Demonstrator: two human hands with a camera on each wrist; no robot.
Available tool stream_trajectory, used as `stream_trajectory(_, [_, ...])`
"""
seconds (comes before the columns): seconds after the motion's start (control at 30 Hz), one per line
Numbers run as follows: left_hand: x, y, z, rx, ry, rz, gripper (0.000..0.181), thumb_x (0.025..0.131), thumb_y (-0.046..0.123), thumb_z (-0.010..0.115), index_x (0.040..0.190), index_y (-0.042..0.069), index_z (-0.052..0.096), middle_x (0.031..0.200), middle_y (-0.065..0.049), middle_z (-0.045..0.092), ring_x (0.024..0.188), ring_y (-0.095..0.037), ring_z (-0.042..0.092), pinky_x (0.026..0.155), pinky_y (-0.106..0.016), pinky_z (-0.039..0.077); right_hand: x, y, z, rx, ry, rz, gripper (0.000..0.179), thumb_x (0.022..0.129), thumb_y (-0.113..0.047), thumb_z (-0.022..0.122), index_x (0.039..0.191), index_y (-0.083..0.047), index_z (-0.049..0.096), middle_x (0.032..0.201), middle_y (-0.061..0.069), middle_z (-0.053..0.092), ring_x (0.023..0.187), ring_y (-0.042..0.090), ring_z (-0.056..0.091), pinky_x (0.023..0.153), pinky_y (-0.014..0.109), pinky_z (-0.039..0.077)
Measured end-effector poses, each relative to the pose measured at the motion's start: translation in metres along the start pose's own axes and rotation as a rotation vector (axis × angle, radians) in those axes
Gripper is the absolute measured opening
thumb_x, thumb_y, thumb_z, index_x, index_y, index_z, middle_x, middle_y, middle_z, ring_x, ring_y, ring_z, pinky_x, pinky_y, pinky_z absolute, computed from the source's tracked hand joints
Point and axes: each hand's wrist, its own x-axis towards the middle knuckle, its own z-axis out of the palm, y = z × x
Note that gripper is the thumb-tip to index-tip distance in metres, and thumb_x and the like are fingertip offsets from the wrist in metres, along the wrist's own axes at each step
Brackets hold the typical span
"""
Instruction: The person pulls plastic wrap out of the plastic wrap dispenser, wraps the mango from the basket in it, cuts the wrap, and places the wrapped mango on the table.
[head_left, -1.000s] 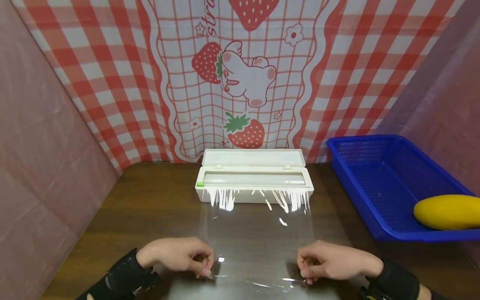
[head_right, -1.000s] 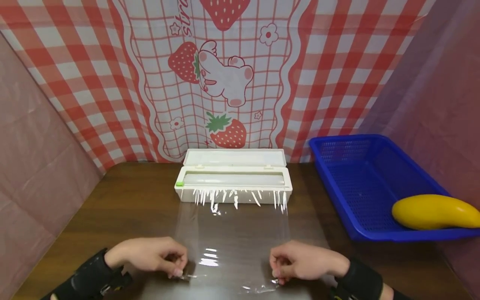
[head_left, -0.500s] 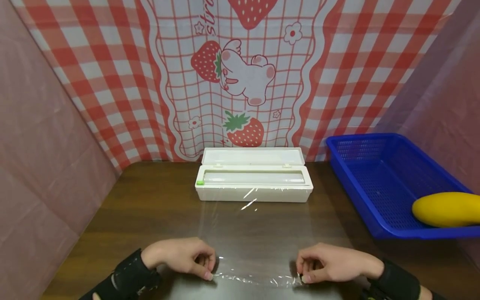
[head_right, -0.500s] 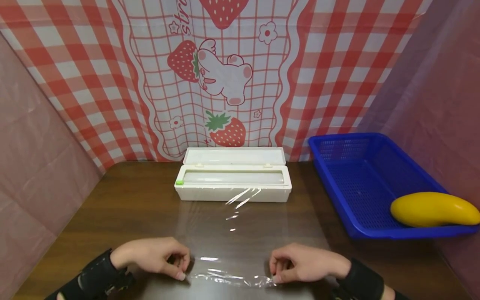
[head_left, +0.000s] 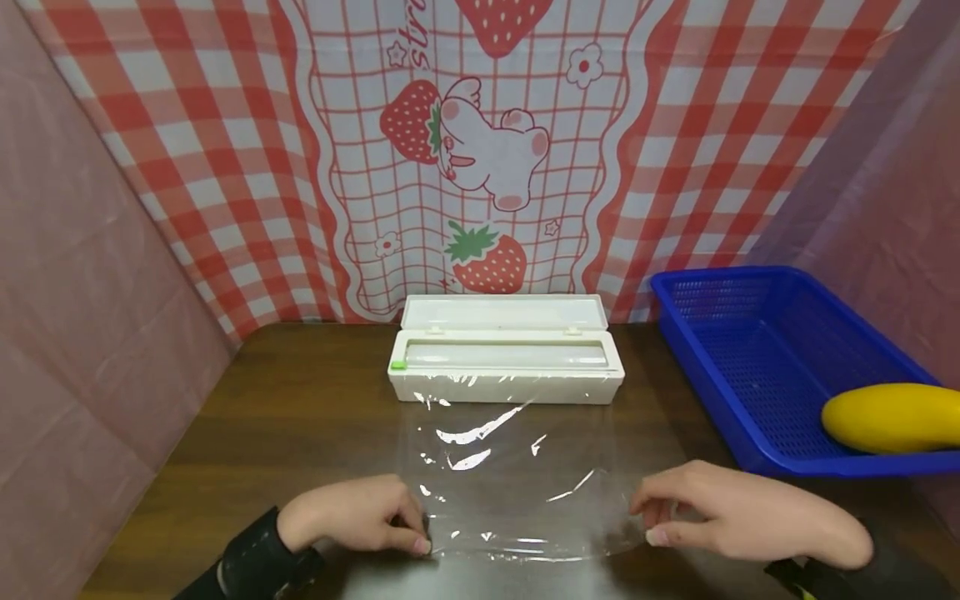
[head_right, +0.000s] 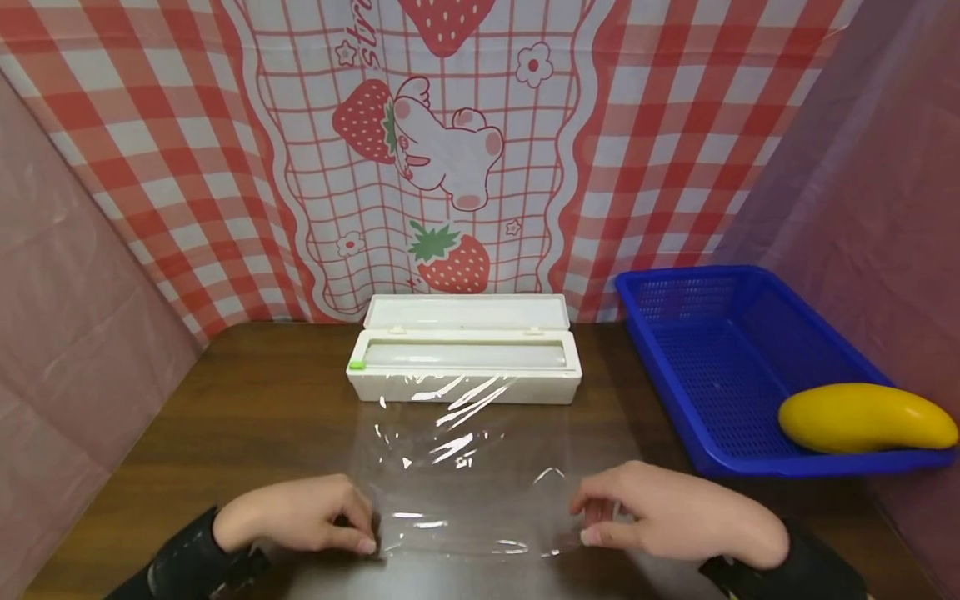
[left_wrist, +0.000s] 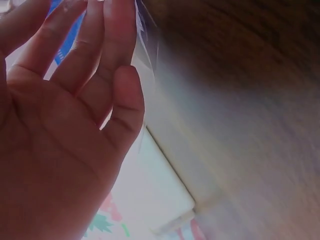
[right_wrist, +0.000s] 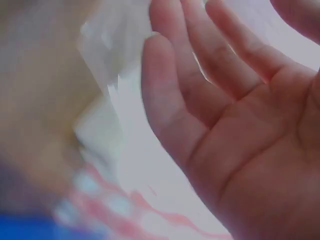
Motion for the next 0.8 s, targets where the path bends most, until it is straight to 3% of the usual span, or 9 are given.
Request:
stream_trajectory(0.13, [-0.001, 0.002, 0.002, -0.009, -0.002, -0.011, 0.03, 0.093, 0.04, 0.049, 0.079, 0.022, 0.069, 0.068, 0.023, 0.048, 0.059, 0.009, 0.039, 0.051, -0.012, 0.036, -0.025, -0.008, -0.037, -0.139, 0.08, 0.149, 0.023, 0.094, -0.028, 0.05, 0.117, -0.028, 0.054, 0.098, -0.02, 0.058, 0.085, -0.002, 0.054, 0.065, 0.025, 0.047])
stream_trajectory(0.23, [-0.001, 0.002, 0.003, -0.026, -0.012, -0.027, 0.029, 0.092, 0.04, 0.05, 0.081, 0.022, 0.07, 0.068, 0.022, 0.047, 0.058, 0.008, 0.039, 0.05, -0.013, 0.036, -0.046, -0.004, -0.063, -0.315, 0.186, 0.256, 0.024, 0.093, -0.027, 0.054, 0.116, -0.025, 0.055, 0.094, -0.023, 0.057, 0.081, -0.004, 0.053, 0.063, 0.024, 0.047])
stream_trajectory(0.33, [-0.002, 0.003, 0.004, -0.016, -0.017, -0.035, 0.03, 0.092, 0.041, 0.05, 0.081, 0.023, 0.07, 0.069, 0.023, 0.049, 0.059, 0.009, 0.04, 0.05, -0.012, 0.037, -0.063, 0.015, -0.087, -0.492, 0.284, 0.409, 0.025, 0.09, -0.03, 0.058, 0.112, -0.02, 0.059, 0.089, -0.021, 0.058, 0.077, -0.005, 0.053, 0.062, 0.025, 0.047])
stream_trajectory(0.43, [-0.003, 0.005, 0.005, 0.002, -0.024, -0.032, 0.03, 0.092, 0.042, 0.049, 0.081, 0.023, 0.07, 0.069, 0.023, 0.049, 0.061, 0.009, 0.041, 0.052, -0.012, 0.038, -0.08, 0.047, -0.109, -0.616, 0.328, 0.551, 0.029, 0.088, -0.032, 0.06, 0.106, -0.009, 0.062, 0.085, -0.011, 0.061, 0.074, 0.007, 0.058, 0.066, 0.035, 0.048])
stream_trajectory(0.5, [-0.003, 0.006, 0.005, 0.01, -0.029, -0.032, 0.029, 0.093, 0.042, 0.049, 0.083, 0.023, 0.069, 0.071, 0.023, 0.05, 0.062, 0.009, 0.042, 0.054, -0.012, 0.038, -0.094, 0.07, -0.122, -0.673, 0.316, 0.63, 0.036, 0.088, -0.034, 0.059, 0.103, -0.002, 0.062, 0.084, -0.002, 0.063, 0.076, 0.02, 0.06, 0.07, 0.044, 0.047])
stream_trajectory(0.6, [-0.003, 0.007, 0.005, 0.018, -0.027, -0.041, 0.028, 0.093, 0.042, 0.048, 0.085, 0.024, 0.067, 0.072, 0.023, 0.051, 0.063, 0.008, 0.043, 0.056, -0.012, 0.038, -0.117, 0.103, -0.134, -0.707, 0.316, 0.666, 0.039, 0.086, -0.033, 0.061, 0.099, 0.004, 0.062, 0.087, 0.011, 0.065, 0.083, 0.039, 0.059, 0.073, 0.054, 0.042])
stream_trajectory(0.8, [-0.003, 0.008, 0.005, 0.012, 0.022, -0.052, 0.023, 0.094, 0.042, 0.047, 0.088, 0.026, 0.062, 0.072, 0.023, 0.05, 0.062, 0.008, 0.043, 0.056, -0.012, 0.038, -0.147, 0.146, -0.145, -0.743, 0.206, 0.74, 0.048, 0.079, -0.04, 0.066, 0.097, 0.004, 0.061, 0.09, 0.026, 0.059, 0.085, 0.048, 0.054, 0.071, 0.057, 0.041])
